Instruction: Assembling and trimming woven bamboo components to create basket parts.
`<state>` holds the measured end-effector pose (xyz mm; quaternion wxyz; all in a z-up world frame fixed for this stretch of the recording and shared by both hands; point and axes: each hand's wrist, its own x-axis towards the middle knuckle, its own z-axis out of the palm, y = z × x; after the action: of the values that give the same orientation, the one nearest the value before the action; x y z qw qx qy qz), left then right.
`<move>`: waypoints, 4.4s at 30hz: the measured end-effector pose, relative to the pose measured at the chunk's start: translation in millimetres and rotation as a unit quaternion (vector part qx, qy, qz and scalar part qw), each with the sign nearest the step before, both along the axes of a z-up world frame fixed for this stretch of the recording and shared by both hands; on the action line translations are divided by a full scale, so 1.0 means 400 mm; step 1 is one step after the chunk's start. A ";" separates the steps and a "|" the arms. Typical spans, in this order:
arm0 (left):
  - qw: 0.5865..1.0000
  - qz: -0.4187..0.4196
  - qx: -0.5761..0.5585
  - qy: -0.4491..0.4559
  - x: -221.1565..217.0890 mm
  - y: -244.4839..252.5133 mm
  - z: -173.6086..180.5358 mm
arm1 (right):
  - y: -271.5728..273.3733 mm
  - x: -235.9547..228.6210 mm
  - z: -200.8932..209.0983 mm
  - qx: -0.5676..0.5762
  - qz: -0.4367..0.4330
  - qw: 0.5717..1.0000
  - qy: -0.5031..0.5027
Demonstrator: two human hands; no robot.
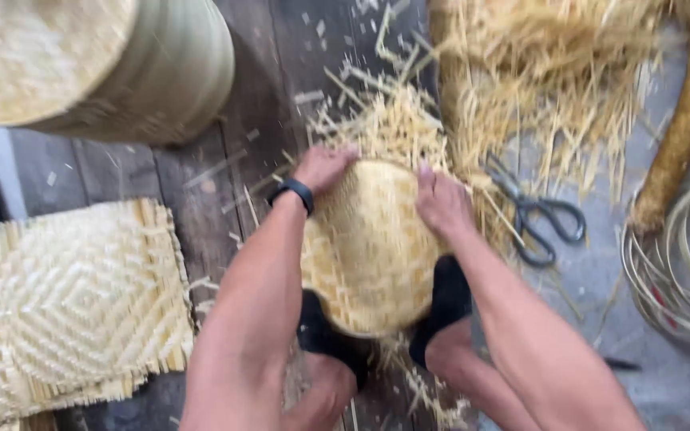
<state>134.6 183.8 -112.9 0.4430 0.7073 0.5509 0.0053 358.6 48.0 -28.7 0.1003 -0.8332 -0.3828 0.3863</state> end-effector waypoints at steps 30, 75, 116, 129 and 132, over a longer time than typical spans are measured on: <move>0.940 0.338 0.052 -0.005 -0.225 -0.285 0.078 | -0.216 0.199 -0.025 0.270 0.035 0.948 -0.167; 0.938 0.336 0.073 0.035 0.037 -0.384 0.329 | -0.440 0.296 -0.052 0.145 -0.206 0.961 0.114; 0.987 -0.039 0.154 0.016 0.249 -0.540 0.337 | -0.396 0.273 -0.010 -0.019 0.197 0.958 -0.209; 0.988 -0.020 0.150 -0.027 0.239 -0.524 0.346 | -0.287 0.381 -0.088 0.069 0.334 0.898 -0.280; 0.985 -0.129 0.112 0.018 0.195 -0.542 0.340 | -0.350 0.410 -0.065 -0.001 0.344 0.911 -0.229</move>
<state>212.8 -33.1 23.1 0.3484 0.8172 0.4591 -0.0027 522.7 -92.1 -54.7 -0.1302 -0.7155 -0.6578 0.1960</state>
